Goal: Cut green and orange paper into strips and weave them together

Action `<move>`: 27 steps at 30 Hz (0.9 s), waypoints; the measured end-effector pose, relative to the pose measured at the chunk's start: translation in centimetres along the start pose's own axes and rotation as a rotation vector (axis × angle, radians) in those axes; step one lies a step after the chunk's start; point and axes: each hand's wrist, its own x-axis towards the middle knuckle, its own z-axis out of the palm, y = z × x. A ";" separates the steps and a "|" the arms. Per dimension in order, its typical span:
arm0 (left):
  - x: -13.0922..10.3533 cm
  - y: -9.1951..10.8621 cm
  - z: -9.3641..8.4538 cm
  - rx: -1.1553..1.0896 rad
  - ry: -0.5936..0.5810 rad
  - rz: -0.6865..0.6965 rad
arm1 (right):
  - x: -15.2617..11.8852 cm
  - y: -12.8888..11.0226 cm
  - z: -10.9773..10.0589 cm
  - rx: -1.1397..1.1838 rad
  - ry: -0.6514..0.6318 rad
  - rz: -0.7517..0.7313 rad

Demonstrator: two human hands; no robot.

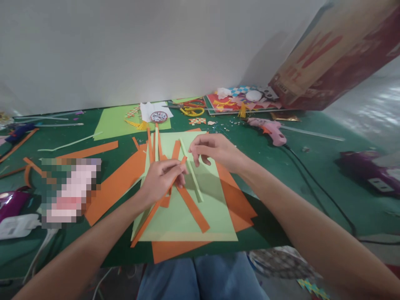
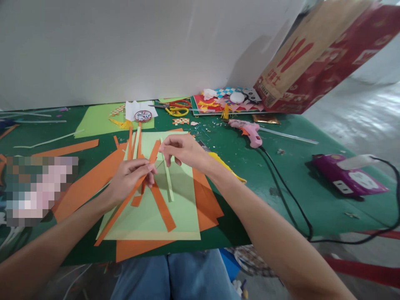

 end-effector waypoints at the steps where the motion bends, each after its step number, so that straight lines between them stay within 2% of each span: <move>1: 0.0 0.0 0.0 -0.003 0.000 0.001 | 0.0 -0.1 0.0 -0.015 -0.040 0.022; 4: 0.0 0.1 0.0 0.014 -0.008 0.022 | -0.2 -0.3 0.3 -0.046 -0.167 0.092; 6: 0.0 0.0 0.0 0.042 -0.016 0.035 | -0.2 -0.3 0.6 -0.051 -0.199 0.111; 17: 0.0 -0.6 0.1 0.111 -0.039 0.025 | -0.3 0.0 0.7 -0.004 -0.194 0.069; 27: 0.0 -0.6 0.1 0.170 -0.042 0.083 | -0.2 0.5 0.8 0.040 -0.188 0.027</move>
